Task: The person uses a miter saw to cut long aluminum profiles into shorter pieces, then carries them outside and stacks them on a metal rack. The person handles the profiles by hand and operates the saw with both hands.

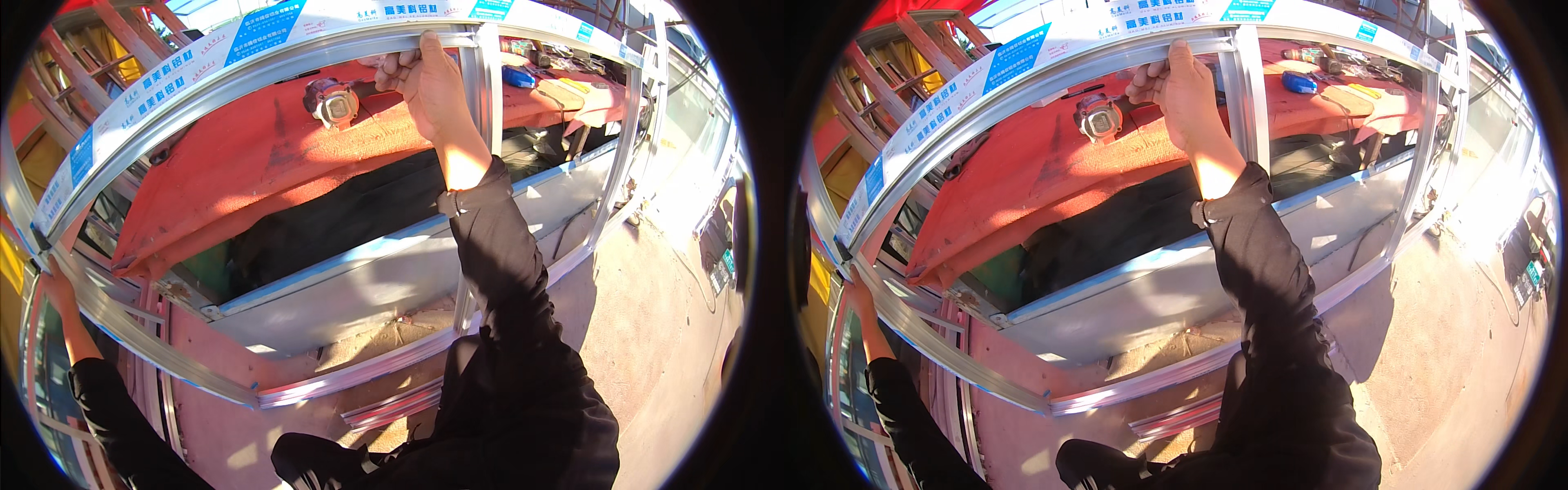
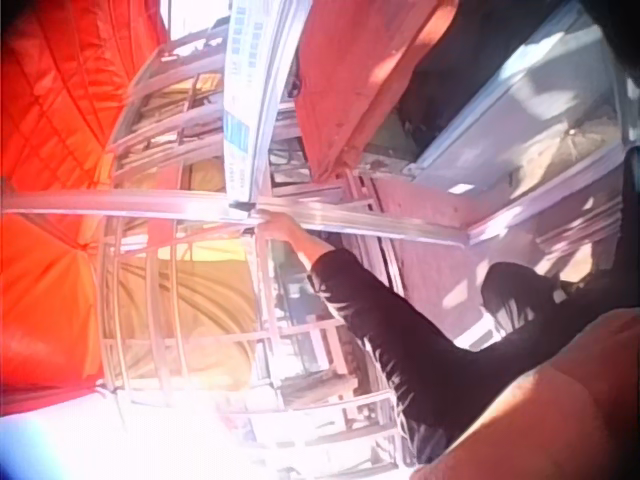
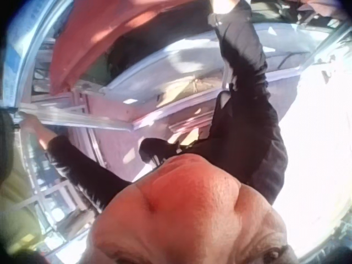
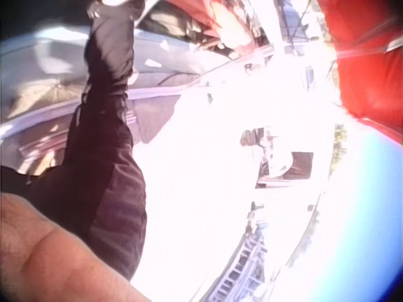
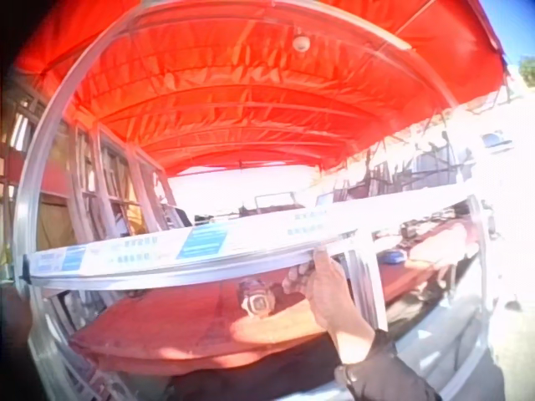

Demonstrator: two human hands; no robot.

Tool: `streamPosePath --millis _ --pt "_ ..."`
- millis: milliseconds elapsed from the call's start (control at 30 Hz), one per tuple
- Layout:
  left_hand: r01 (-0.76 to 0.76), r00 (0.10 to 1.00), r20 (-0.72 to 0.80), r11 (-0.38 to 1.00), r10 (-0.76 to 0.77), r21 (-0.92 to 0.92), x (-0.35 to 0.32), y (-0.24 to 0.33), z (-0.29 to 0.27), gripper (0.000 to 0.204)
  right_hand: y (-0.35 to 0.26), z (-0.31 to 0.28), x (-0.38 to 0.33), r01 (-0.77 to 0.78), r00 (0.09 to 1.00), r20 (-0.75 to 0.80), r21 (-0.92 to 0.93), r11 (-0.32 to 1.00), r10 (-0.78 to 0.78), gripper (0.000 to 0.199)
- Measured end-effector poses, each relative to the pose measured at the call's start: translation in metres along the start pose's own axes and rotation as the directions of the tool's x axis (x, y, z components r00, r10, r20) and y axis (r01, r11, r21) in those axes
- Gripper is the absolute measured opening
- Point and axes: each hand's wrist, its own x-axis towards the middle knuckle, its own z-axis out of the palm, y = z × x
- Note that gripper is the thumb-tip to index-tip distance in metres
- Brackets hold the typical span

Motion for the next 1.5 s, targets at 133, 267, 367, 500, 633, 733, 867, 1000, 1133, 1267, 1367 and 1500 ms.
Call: streamPosePath --millis 133,267,367,500,633,733,867,1000,1133,1267,1367,1500 --pt "-0.008 1.000 -0.022 0.998 0.007 -0.069 -0.001 -0.002 0.002 0.069 -0.002 0.000 0.007 0.003 1.000 -0.003 -0.018 1.000 -0.003 0.049" --pt "0.007 1.000 -0.001 1.000 -0.007 -0.031 0.000 0.000 -0.002 0.073 -0.005 0.003 0.008 -0.004 1.000 -0.020 -0.043 0.999 0.003 0.049" --pt "0.051 0.998 0.028 0.998 -0.052 0.041 0.001 0.002 -0.005 0.074 -0.007 0.003 0.008 -0.014 1.000 -0.029 -0.076 0.997 0.012 0.046" --pt "-0.002 1.000 -0.013 1.000 0.003 0.026 -0.002 0.002 -0.002 0.074 -0.013 0.001 0.009 -0.077 0.997 -0.021 -0.121 0.990 0.075 0.041" --pt "-0.006 1.000 -0.016 1.000 0.006 0.024 0.003 -0.010 0.006 0.073 -0.027 0.002 0.008 -0.174 0.984 0.009 -0.121 0.977 0.176 0.039" --pt "0.037 0.996 0.078 0.999 -0.035 -0.025 0.008 -0.007 0.001 0.068 -0.036 0.000 0.007 -0.265 0.948 0.159 -0.079 0.961 0.274 0.037" --pt "-0.105 0.982 -0.170 0.988 0.084 -0.117 -0.024 0.081 -0.036 0.061 -0.034 -0.001 0.005 -0.208 0.933 0.261 -0.167 0.964 0.246 0.036" --pt "-0.675 0.715 -0.404 0.713 0.570 -0.189 -0.120 0.306 -0.073 0.045 -0.028 -0.002 0.001 -0.106 0.958 0.231 -0.275 0.956 0.172 0.039" --pt "-0.875 0.434 -0.293 0.321 0.852 -0.361 -0.199 0.518 -0.074 0.069 -0.022 -0.001 -0.003 -0.055 0.970 0.213 -0.278 0.959 0.118 0.044" --pt "-0.854 0.504 -0.073 0.483 0.861 -0.194 -0.231 0.598 -0.069 0.077 -0.020 -0.008 0.001 -0.022 0.966 0.241 -0.272 0.962 0.090 0.044" --pt "-0.858 0.504 -0.091 0.486 0.859 -0.167 -0.236 0.602 -0.065 0.077 -0.017 -0.010 0.005 -0.018 0.966 0.241 -0.289 0.957 0.091 0.045" --pt "-0.870 0.490 -0.136 0.473 0.861 -0.138 -0.233 0.600 -0.058 0.076 -0.023 -0.010 -0.004 -0.031 0.984 0.150 -0.399 0.917 0.098 0.038"
